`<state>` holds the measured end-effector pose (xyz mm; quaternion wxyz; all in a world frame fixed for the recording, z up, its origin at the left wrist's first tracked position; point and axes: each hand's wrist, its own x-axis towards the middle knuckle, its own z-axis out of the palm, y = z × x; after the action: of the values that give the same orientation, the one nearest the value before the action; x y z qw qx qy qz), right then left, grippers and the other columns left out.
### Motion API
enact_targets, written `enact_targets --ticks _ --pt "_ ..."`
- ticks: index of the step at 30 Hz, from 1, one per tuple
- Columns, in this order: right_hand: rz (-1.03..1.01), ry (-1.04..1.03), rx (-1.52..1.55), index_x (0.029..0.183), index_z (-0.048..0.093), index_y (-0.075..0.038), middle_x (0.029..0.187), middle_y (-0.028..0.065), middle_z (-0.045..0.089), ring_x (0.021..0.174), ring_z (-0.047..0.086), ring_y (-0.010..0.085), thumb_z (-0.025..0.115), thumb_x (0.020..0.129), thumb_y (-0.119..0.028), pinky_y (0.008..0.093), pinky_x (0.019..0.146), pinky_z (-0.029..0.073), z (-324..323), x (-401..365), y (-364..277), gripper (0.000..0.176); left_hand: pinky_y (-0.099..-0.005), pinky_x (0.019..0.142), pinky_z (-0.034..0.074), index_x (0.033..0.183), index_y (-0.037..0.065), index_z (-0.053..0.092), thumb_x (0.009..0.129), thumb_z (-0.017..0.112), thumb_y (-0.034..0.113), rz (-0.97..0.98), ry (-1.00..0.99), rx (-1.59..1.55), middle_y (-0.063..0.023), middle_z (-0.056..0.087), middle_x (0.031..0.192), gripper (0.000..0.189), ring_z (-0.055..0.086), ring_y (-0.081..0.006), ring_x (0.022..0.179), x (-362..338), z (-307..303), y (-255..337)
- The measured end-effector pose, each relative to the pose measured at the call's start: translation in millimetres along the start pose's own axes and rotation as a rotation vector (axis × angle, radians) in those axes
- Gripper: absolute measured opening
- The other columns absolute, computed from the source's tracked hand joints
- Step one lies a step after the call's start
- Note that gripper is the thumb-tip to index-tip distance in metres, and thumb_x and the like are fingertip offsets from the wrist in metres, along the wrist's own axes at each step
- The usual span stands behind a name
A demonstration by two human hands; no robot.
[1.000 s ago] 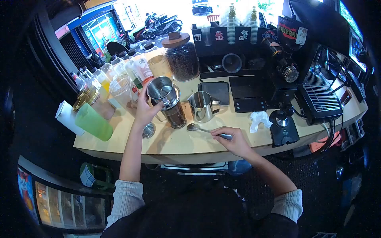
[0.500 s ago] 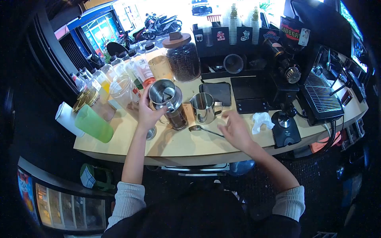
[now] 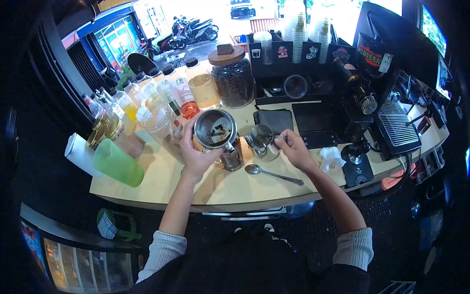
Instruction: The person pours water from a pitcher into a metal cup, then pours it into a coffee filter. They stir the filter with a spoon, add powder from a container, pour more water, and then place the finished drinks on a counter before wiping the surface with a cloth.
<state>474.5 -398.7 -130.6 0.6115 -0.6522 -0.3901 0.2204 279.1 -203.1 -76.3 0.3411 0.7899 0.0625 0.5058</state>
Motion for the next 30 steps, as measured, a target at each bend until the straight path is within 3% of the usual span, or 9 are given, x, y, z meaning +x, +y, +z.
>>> enact_targets --ticks 3,7,11,17,21,25,27,29,30 --pt "-0.139 0.022 -0.176 0.081 0.050 -0.004 0.066 -0.0069 0.041 0.061 0.034 0.0011 0.060 0.089 -0.010 0.0206 0.052 0.027 -4.5 3.3 -23.8 0.014 -0.0422 0.102 0.026 0.123 0.010 0.052 0.052 0.082 0.023 0.062 0.009 0.082 -0.0060 0.061 0.116 0.077 0.054 -0.0217 0.109 2.3 -5.7 6.0" --pt "-0.085 -0.046 -0.072 0.088 0.048 -0.003 0.076 -0.0043 0.052 0.071 0.047 0.0006 0.059 0.088 -0.003 0.0175 0.061 0.038 -9.6 5.6 -79.6 0.010 -0.0402 0.101 0.028 0.123 0.010 0.053 0.051 0.082 0.027 0.072 0.019 0.212 -0.0052 0.061 0.117 0.079 0.054 -0.0191 0.108 3.3 -8.4 8.6" --pt "-0.162 0.001 -0.057 0.083 0.049 -0.004 0.073 -0.0060 0.049 0.067 0.044 -0.0021 0.059 0.088 -0.004 0.0158 0.058 0.036 -15.9 16.9 -116.5 0.011 -0.0390 0.098 0.030 0.123 0.012 0.054 0.051 0.082 0.030 0.092 0.012 0.244 -0.0045 0.061 0.116 0.079 0.054 -0.0190 0.107 6.3 -8.5 7.8" --pt "-0.244 -0.022 -0.332 0.077 0.049 -0.004 0.064 -0.0063 0.046 0.060 0.038 -0.0015 0.065 0.085 -0.011 0.0161 0.056 0.037 -13.2 26.3 -179.1 0.019 -0.0373 0.096 0.031 0.124 0.014 0.053 0.051 0.081 0.032 0.045 0.011 0.304 -0.0039 0.062 0.113 0.080 0.054 -0.0217 0.101 6.9 -5.3 9.5" --pt "-0.263 -0.070 -0.471 0.076 0.049 -0.003 0.060 -0.0062 0.041 0.057 0.036 0.0006 0.066 0.084 -0.013 0.0187 0.051 0.034 -2.0 31.0 -203.8 0.022 -0.0360 0.095 0.033 0.123 0.009 0.054 0.049 0.082 0.023 0.043 0.013 0.293 -0.0050 0.061 0.112 0.081 0.048 -0.0240 0.102 6.1 -2.7 8.4" --pt "-0.240 -0.102 -0.554 0.074 0.050 -0.001 0.059 -0.0027 0.042 0.057 0.039 0.0036 0.068 0.082 -0.017 0.0234 0.050 0.034 14.6 30.8 -219.1 0.026 -0.0363 0.096 0.032 0.123 0.009 0.054 0.048 0.082 0.023 0.036 0.003 0.245 -0.0045 0.062 0.110 0.081 0.048 -0.0239 0.102 6.3 -1.0 10.9" --pt "-0.255 -0.078 -0.616 0.072 0.050 0.000 0.059 0.0005 0.044 0.056 0.040 0.0068 0.070 0.079 -0.020 0.0264 0.050 0.034 18.5 34.5 -218.0 0.030 -0.0398 0.097 0.026 0.124 0.009 0.052 0.052 0.082 0.031 0.077 -0.006 0.250 -0.0075 0.062 0.105 0.081 0.056 -0.0209 0.098 6.7 -0.7 11.6" --pt "-0.324 -0.075 -0.673 0.071 0.046 -0.004 0.058 -0.0070 0.029 0.055 0.027 0.0021 0.071 0.080 -0.017 0.0224 0.048 0.024 25.1 35.2 -221.7 0.029 -0.0395 0.097 0.026 0.124 0.008 0.052 0.052 0.082 0.031 0.090 -0.004 0.250 -0.0073 0.062 0.104 0.081 0.057 -0.0209 0.097 6.5 -0.6 13.3" --pt "-0.323 -0.075 -0.674 0.071 0.046 -0.004 0.058 -0.0070 0.029 0.055 0.027 0.0021 0.071 0.080 -0.017 0.0224 0.048 0.024 27.6 35.4 -224.2 0.029 -0.0393 0.097 0.026 0.124 0.008 0.052 0.052 0.082 0.030 0.104 -0.003 0.252 -0.0072 0.062 0.103 0.081 0.057 -0.0209 0.097 6.3 -0.4 13.6"
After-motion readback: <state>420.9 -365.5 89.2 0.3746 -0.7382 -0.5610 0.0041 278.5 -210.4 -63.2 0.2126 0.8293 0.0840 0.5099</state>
